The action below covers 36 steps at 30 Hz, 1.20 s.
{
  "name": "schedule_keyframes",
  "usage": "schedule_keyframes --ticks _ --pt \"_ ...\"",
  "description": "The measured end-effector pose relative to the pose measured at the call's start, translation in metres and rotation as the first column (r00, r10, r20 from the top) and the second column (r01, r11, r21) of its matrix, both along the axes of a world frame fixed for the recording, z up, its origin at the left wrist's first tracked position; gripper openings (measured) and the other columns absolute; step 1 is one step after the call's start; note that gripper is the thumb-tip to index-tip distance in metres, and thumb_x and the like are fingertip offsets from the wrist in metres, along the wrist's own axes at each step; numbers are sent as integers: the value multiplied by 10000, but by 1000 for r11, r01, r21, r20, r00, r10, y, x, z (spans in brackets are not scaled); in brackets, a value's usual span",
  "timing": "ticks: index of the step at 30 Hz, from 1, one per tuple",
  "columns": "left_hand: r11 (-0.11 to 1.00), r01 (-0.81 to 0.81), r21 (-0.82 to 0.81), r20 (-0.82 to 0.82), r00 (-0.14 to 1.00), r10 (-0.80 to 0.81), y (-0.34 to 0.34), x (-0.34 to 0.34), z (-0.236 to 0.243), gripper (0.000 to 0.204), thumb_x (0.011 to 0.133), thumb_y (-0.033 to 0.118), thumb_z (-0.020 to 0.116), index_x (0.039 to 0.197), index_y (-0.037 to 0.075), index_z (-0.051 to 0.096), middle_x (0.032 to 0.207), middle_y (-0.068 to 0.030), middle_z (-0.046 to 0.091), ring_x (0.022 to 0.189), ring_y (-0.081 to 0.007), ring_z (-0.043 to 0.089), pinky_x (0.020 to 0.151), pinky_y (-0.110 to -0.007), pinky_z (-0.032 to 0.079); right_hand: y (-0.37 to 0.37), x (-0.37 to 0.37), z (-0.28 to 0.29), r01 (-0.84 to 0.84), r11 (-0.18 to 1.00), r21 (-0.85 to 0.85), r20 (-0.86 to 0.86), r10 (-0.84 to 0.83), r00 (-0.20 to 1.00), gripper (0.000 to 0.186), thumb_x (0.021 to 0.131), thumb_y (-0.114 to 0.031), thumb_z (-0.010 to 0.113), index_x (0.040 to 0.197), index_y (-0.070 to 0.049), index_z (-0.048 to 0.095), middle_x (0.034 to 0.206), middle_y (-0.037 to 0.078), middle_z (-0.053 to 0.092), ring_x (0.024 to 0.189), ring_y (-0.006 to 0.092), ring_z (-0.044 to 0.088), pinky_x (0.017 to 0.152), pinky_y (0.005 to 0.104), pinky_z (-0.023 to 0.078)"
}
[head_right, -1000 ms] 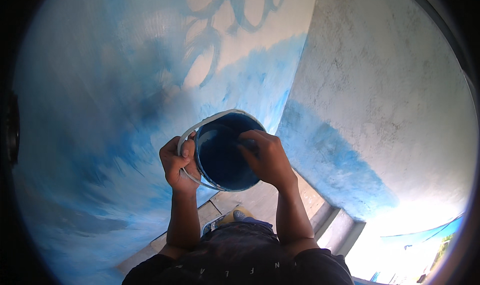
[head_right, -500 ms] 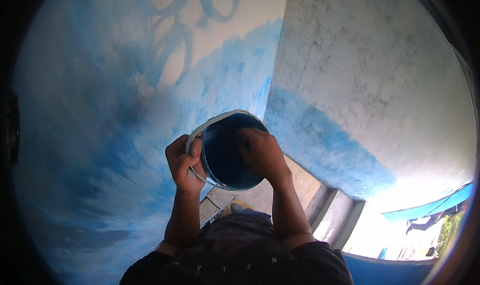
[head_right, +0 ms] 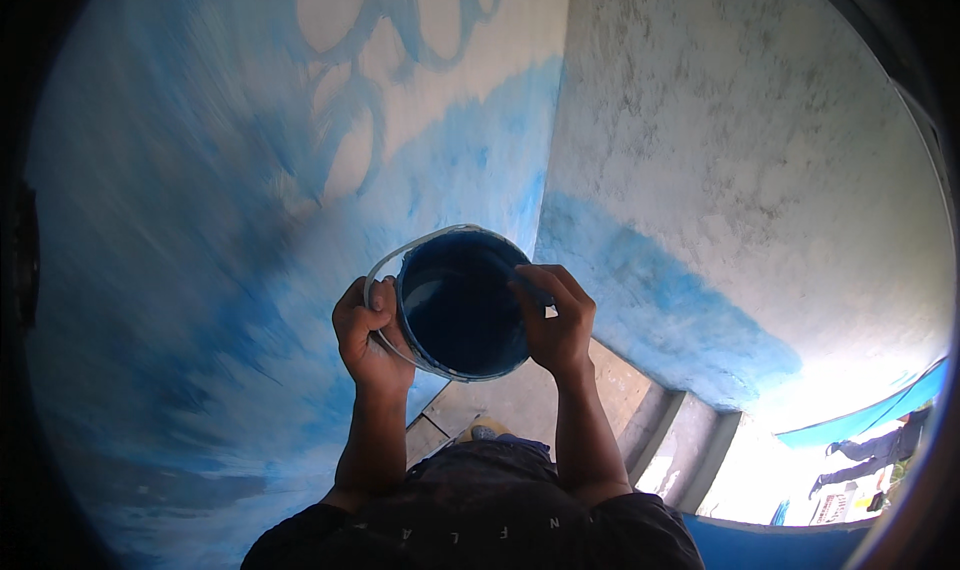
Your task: The person paints an interior wall with blue paint using a brush, dipping it into a bucket of paint periodically.
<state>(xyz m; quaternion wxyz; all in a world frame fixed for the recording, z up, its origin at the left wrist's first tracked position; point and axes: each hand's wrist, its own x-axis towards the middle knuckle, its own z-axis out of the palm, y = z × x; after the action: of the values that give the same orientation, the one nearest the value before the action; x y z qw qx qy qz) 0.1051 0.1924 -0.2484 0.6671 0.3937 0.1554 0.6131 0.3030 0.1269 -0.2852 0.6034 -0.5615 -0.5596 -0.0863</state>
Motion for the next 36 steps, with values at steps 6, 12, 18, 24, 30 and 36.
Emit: schedule_keyframes --ticks 6,12,18,24,30,36 --pt "995 -94 39 48 995 92 -49 23 9 23 719 54 476 723 50 454 658 -31 421 634 -136 390 843 -251 420 -32 14 2 -31 998 46 -40 33 999 224 790 88 738 997 6 715 970 158 716 845 250 725 721 329 587" --pt "987 -125 98 120 986 113 8 11 18 37 749 52 516 719 32 510 629 -11 463 479 -80 333 556 -214 327 31 -8 8 -30 989 146 117 13 993 252 768 82 751 1001 -6 712 957 166 708 838 289 723 687 342 586" --pt "985 -157 65 130 980 147 33 14 48 54 772 73 533 729 43 544 591 19 424 447 -64 296 442 -209 261 33 -6 49 -99 960 262 -68 121 990 179 831 38 720 1006 11 698 903 168 715 775 282 733 672 334 581" --pt "994 -106 35 14 994 106 32 7 77 50 774 100 543 735 69 543 589 34 379 471 -75 282 484 -222 265 34 16 85 -214 970 113 35 211 977 136 867 7 695 998 41 680 825 162 727 721 223 732 643 313 577" --pt "983 -171 66 -64 982 176 18 12 100 61 781 124 551 728 94 548 596 43 351 531 -86 298 559 -242 275 26 43 122 -422 896 -139 83 435 896 71 907 -17 663 949 39 660 795 153 723 703 198 728 631 292 569" --pt "978 -203 50 -81 975 207 22 22 134 106 771 130 573 684 109 517 632 46 337 574 -94 288 595 -250 271 104 88 195 -536 703 467 -506 710 490 125 885 -62 711 903 9 609 775 98 666 653 185 655 626 295 537"
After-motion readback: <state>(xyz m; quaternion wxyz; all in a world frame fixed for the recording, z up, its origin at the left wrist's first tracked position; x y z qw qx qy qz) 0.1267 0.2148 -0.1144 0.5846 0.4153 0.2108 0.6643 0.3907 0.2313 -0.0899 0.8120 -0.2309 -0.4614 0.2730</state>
